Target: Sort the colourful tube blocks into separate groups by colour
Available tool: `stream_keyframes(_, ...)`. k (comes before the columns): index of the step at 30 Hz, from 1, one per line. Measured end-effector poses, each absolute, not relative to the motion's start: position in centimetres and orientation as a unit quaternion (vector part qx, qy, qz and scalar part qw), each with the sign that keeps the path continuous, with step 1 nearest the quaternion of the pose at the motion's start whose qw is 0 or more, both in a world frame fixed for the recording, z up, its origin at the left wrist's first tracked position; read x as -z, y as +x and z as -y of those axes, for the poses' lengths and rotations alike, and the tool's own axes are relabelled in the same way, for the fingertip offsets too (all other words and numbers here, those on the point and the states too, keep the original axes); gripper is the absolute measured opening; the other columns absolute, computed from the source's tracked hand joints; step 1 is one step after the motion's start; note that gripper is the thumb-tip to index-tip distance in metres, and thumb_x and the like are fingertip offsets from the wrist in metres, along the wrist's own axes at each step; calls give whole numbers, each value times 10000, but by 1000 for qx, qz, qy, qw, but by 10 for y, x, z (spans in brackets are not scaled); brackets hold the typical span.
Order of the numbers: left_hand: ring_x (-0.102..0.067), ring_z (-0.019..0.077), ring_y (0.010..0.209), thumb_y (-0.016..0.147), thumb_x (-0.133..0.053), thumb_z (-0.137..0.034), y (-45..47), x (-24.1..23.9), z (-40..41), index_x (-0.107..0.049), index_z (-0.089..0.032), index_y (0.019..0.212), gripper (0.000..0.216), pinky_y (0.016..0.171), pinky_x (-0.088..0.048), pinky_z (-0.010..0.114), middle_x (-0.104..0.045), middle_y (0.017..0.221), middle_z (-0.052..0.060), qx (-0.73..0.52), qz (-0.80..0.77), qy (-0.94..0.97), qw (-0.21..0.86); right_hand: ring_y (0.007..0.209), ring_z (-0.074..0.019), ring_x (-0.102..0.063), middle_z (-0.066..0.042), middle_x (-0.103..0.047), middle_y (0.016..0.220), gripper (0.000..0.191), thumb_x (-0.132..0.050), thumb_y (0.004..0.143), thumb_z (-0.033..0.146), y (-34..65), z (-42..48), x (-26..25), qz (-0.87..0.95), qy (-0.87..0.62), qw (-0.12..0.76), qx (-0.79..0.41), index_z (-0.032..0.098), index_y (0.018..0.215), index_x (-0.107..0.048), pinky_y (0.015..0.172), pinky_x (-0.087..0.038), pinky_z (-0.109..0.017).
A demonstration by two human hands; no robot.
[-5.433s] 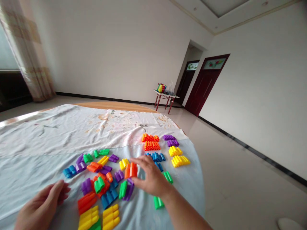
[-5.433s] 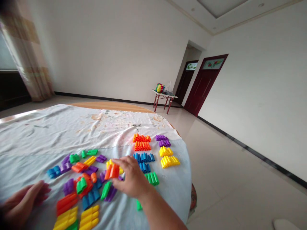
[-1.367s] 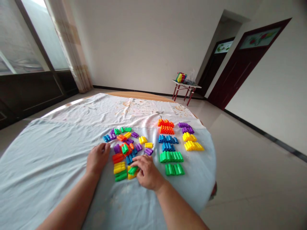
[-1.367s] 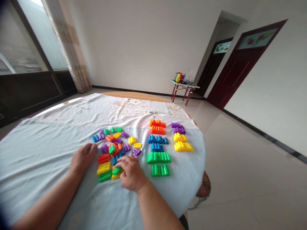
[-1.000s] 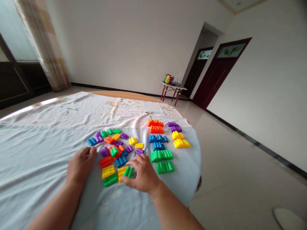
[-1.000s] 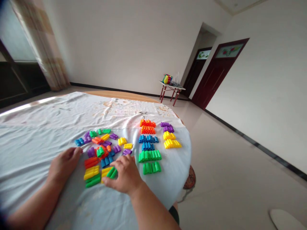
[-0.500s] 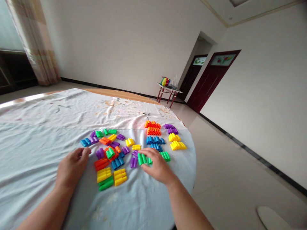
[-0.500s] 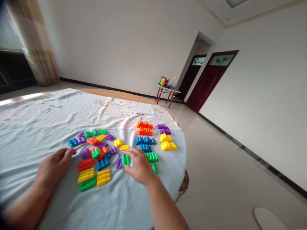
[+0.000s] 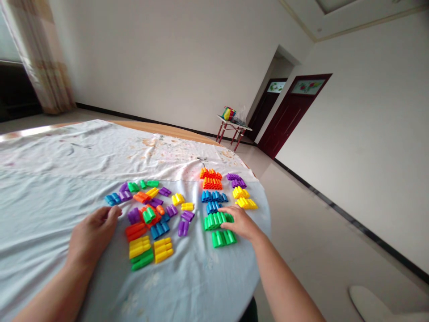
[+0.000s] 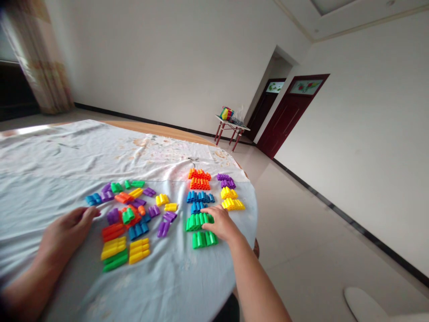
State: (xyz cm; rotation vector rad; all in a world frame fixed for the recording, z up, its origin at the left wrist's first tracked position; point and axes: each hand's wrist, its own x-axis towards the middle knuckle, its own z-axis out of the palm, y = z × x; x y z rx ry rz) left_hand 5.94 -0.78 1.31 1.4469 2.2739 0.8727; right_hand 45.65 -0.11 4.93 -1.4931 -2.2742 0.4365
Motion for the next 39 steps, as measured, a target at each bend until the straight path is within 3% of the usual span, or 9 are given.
stream_keyframes(8,-554,164,750,791,-379,-478,59,-14,11,-622,-209,888,376,604,-345,229,-629,788,36,-320,-784,508,155,1084,-238,-485,-58,-594,1139,538,-738,630,199,447,5,-55,811,-526,212,-145,231,1147,-590,941,-352,-390)
stream_keyframes(15,-553,155,722,791,-392,-470,59,-12,10,-631,-193,878,377,591,-339,226,-630,753,33,-341,-775,507,162,1058,-238,-491,-57,-618,1077,451,-699,665,167,439,8,-56,808,-540,202,-120,232,1103,-612,918,-356,-405)
stream_keyframes(18,-560,147,733,793,-395,-465,60,-11,10,-632,-195,875,368,599,-344,219,-636,765,30,-347,-771,507,164,1064,-233,-482,-53,-611,1094,464,-706,676,196,429,16,-65,812,-522,240,-103,228,1125,-593,926,-359,-399)
stream_keyframes(23,-550,144,709,790,-399,-467,62,-13,12,-635,-198,851,362,589,-335,222,-630,751,27,-347,-773,506,159,1008,-193,-514,-37,-631,1040,299,-611,789,213,375,36,-70,832,-446,302,-132,233,1086,-597,902,-392,-357)
stream_keyframes(31,-557,143,710,791,-392,-451,61,-15,15,-635,-201,830,351,602,-349,223,-637,746,19,-353,-771,507,157,1112,-204,-437,-29,-553,1198,463,-511,756,45,327,38,-36,884,-418,185,-101,249,1170,-556,949,-343,-382)
stream_keyframes(39,-563,158,715,783,-407,-455,57,-11,12,-632,-208,829,337,598,-350,232,-635,733,23,-357,-765,513,158,1056,-213,-472,-46,-582,1127,284,-489,856,165,325,32,-31,880,-441,166,-50,245,1111,-587,899,-366,-396)
